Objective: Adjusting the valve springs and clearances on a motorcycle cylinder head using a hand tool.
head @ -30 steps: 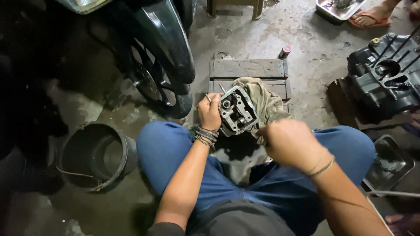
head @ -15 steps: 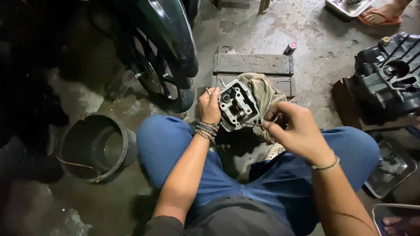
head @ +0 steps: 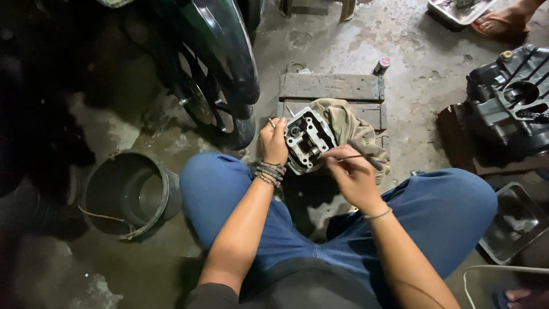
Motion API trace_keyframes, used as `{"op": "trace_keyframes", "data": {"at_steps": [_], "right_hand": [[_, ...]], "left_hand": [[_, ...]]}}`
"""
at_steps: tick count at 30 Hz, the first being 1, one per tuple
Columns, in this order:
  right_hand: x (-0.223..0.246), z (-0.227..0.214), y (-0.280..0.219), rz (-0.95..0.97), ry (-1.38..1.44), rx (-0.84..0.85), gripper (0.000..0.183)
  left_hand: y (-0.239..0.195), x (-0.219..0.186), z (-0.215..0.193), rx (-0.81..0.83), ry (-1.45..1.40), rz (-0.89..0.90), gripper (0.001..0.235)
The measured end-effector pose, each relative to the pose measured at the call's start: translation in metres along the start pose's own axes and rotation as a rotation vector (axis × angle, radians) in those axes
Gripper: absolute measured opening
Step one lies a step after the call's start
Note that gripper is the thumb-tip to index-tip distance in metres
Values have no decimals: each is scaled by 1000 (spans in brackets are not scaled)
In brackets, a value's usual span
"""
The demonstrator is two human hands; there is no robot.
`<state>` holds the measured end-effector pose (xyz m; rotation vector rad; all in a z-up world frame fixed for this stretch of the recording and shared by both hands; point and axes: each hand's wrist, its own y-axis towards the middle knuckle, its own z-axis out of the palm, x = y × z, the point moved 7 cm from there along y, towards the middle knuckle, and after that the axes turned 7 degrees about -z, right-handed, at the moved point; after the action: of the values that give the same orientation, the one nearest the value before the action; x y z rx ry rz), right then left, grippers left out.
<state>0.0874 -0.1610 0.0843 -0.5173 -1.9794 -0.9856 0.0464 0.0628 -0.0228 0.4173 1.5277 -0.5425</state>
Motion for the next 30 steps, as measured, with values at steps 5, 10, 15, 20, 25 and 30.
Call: {"op": "trace_keyframes", "data": {"at_steps": [5,10,15,20,25,30], "right_hand": [[11,-6,-4,-39,-251,31,13],[15,-1,-7,-99,-341,18,9],[13,-5,-10,-71,-345,-27,7],[18,1,-11,-86,-413,-6,10],[22,0,-11,-152,-448,-34,9],[17,2,-12,-202,-507,-51,9]], "left_hand": [[0,1,2,2,-4,15,32],[-6,-12,2,3,27,70,32],[-9,-17,5,24,14,115,31],[-13,-25,6,18,13,120,30],[-15,-28,6,19,10,122,31],[-21,-44,4,10,11,141,32]]}}
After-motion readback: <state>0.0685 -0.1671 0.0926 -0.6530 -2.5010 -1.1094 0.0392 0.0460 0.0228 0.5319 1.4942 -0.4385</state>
